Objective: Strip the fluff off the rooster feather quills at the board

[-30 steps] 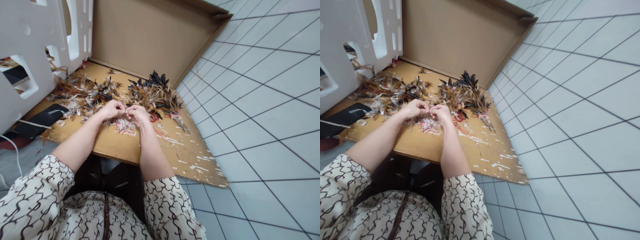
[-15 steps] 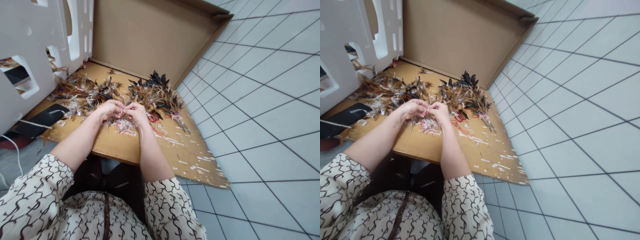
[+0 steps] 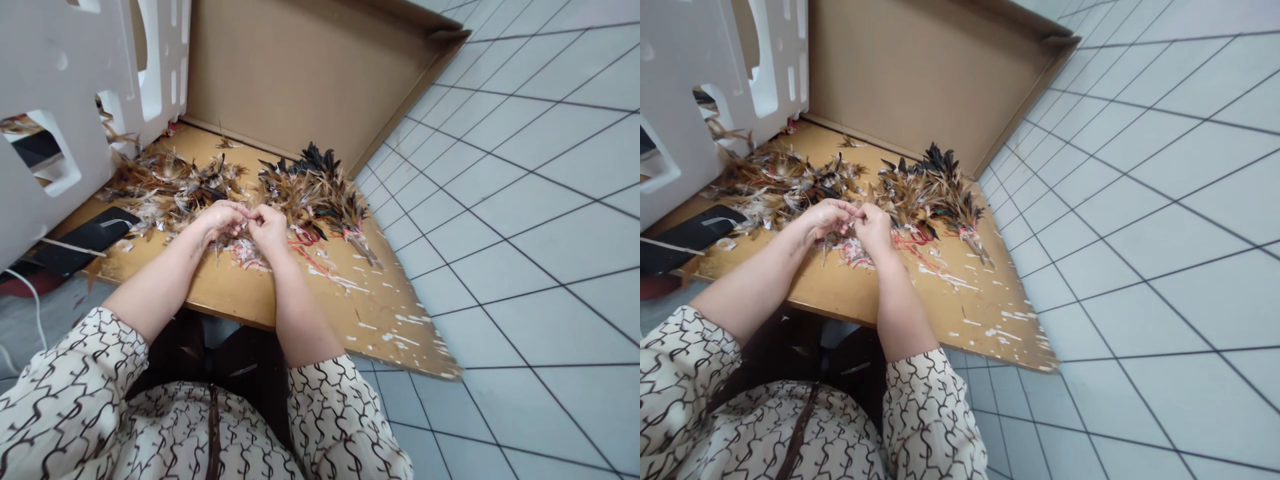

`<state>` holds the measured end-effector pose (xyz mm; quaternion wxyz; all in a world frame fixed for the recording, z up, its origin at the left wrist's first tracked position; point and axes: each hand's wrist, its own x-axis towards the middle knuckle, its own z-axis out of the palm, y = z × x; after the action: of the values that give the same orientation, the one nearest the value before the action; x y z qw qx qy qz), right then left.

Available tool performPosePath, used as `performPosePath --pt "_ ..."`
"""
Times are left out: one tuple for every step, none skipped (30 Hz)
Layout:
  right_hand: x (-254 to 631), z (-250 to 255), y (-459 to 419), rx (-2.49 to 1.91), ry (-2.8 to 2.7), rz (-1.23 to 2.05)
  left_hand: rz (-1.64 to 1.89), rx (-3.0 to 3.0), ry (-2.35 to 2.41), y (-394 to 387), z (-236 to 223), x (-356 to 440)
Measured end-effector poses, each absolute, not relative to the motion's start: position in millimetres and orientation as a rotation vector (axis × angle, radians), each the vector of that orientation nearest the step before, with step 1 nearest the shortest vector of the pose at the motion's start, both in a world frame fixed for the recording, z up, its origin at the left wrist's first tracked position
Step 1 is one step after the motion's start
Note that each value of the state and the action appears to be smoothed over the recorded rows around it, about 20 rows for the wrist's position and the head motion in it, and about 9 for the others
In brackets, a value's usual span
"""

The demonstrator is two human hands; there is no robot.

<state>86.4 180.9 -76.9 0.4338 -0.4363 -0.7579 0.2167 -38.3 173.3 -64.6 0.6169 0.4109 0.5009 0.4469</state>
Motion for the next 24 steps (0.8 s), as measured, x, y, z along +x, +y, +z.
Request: performPosePath --pt "87.0 -78.3 181.8 -1.081 -1.926 0.460 1.026 0.949 1.151 173.1 -64.7 -37.9" --pt "87.6 -79.7 182.8 -1.072 -1.958 0.390 1.025 0.951 1.146 173.0 -65.0 -37.6" --pt "88.2 -81.1 184.0 -1.063 -1.981 0.331 1.025 0.953 1.138 172.9 -65.3 -37.4" --pt "88.7 -82.5 185.3 -1.054 -1.995 0.284 1.026 0.955 1.125 172.9 -65.7 -37.3" --pt "89.0 -84.1 186.7 -1.042 -2.001 0.246 1.030 0.957 1.105 173.0 -66.2 -37.3" --pt "89.2 -85.6 188.1 -1.030 -1.999 0.216 1.038 0.956 1.085 173.2 -66.7 -37.3" --pt "89.2 -87.3 189.4 -1.017 -1.989 0.192 1.046 0.953 1.065 173.5 -67.2 -37.5" --pt "89.1 -88.8 190.7 -1.004 -1.974 0.173 1.058 0.948 1.046 173.8 -67.6 -37.7" --pt "89.0 -90.3 191.6 -0.991 -1.959 0.160 1.071 0.943 1.030 174.2 -68.1 -37.9" --pt "88.8 -91.7 192.4 -0.980 -1.944 0.153 1.082 0.937 1.017 174.5 -68.6 -38.1" --pt "88.7 -92.8 192.9 -0.970 -1.929 0.150 1.089 0.932 1.007 174.7 -68.9 -38.3" --pt "88.7 -93.8 193.2 -0.961 -1.915 0.153 1.094 0.929 0.998 174.8 -69.1 -38.4" --pt "88.7 -94.5 193.3 -0.955 -1.899 0.160 1.097 0.927 0.990 174.7 -69.1 -38.5" --pt "88.8 -94.9 193.3 -0.950 -1.886 0.172 1.102 0.923 0.984 174.5 -69.0 -38.4" --pt "88.9 -95.1 193.2 -0.948 -1.873 0.185 1.108 0.918 0.980 174.1 -68.6 -38.3" --pt "89.1 -95.1 193.2 -0.946 -1.862 0.198 1.116 0.912 0.978 173.7 -68.2 -38.1" --pt "89.3 -94.8 193.0 -0.945 -1.855 0.211 1.124 0.906 0.979 173.3 -67.6 -37.8" --pt "89.5 -94.5 192.9 -0.944 -1.849 0.223 1.132 0.901 0.984 172.8 -67.1 -37.6" --pt "89.6 -94.0 192.7 -0.942 -1.846 0.234 1.139 0.897 0.991 172.5 -66.6 -37.4" --pt "89.7 -93.4 192.5 -0.939 -1.845 0.243 1.144 0.897 0.999 172.2 -66.3 -37.3" --pt "89.8 -92.9 192.3 -0.936 -1.843 0.253 1.146 0.900 1.006 172.1 -66.1 -37.2" --pt "89.9 -92.5 192.1 -0.935 -1.842 0.262 1.147 0.904 1.010 172.1 -66.1 -37.1" --pt "89.9 -92.2 192.0 -0.935 -1.841 0.272 1.148 0.908 1.013 172.1 -66.2 -37.0" --pt "89.8 -92.1 191.9 -0.937 -1.837 0.282 1.149 0.913 1.015 172.2 -66.4 -36.9"
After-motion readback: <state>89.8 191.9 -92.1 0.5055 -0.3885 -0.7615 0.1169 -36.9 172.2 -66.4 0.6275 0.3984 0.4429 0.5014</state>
